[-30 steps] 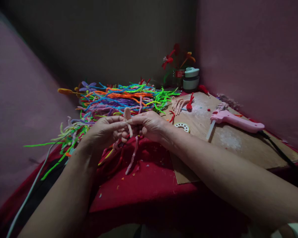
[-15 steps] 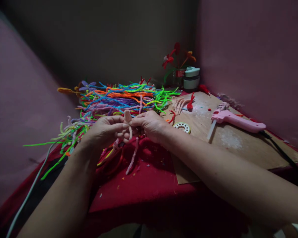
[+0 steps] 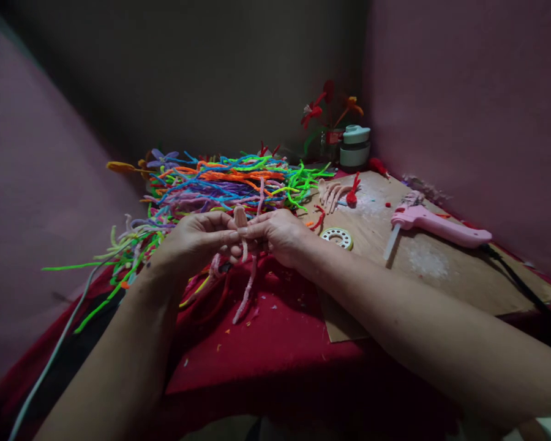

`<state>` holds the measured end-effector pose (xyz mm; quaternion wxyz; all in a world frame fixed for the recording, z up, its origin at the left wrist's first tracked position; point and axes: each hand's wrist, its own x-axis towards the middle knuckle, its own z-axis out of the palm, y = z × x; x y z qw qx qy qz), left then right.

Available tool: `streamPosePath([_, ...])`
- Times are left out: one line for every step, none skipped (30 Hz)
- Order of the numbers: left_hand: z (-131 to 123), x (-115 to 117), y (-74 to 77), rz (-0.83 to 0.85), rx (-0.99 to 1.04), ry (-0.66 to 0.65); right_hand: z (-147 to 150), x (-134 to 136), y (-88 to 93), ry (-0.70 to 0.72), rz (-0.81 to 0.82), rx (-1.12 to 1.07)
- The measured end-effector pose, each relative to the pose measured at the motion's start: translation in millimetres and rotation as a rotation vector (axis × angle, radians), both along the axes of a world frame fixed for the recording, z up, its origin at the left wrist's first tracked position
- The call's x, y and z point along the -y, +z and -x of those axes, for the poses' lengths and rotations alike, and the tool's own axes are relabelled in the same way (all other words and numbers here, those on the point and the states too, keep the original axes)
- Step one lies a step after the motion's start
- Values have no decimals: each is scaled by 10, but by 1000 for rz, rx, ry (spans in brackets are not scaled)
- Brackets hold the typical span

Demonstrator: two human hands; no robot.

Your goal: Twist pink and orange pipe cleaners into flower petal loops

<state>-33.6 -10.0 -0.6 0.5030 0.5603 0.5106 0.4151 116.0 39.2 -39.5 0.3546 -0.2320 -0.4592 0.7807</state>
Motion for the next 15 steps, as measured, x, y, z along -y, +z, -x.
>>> streamPosePath([21,4,4,1,2,-22,4,1,-2,-10,1,2])
streamPosePath([38,7,5,-9,9,-33,7,6,-2,-29,-4,11])
streamPosePath([48,8,2,-27,18,-29,10,15,2,-49,-18,28])
streamPosePath([47,8,-6,-50,21,-15,12,27,8,-64,-38,49])
streamPosePath([33,6,-18,-78,15,8,13,41,14,-76,-64,72])
streamPosePath([8,4,-35,-105,-1,36,13,54,20,-88,-97,93])
streamPosePath([-25,1,-55,-130,-24,67,13,67,24,-107,-131,111])
streamPosePath([-64,-3,-79,-157,-53,101,13,77,25,-127,-160,126])
streamPosePath([-104,-8,-103,-199,-85,145,14,84,25,-142,-181,139])
streamPosePath([-139,-14,-127,-258,-122,196,16,87,22,-153,-195,150])
streamPosePath([-168,-21,-149,-333,-170,246,19,87,16,-160,-203,156])
streamPosePath([-189,-28,-168,-418,-229,290,23,85,10,-164,-200,155])
streamPosePath([-200,-34,-182,-504,-288,325,28,81,2,-166,-192,146])
streamPosePath([-205,-38,-190,-576,-338,346,32,77,-5,-168,-184,129])
streamPosePath([-204,-40,-194,-623,-372,355,36,74,-11,-170,-178,111])
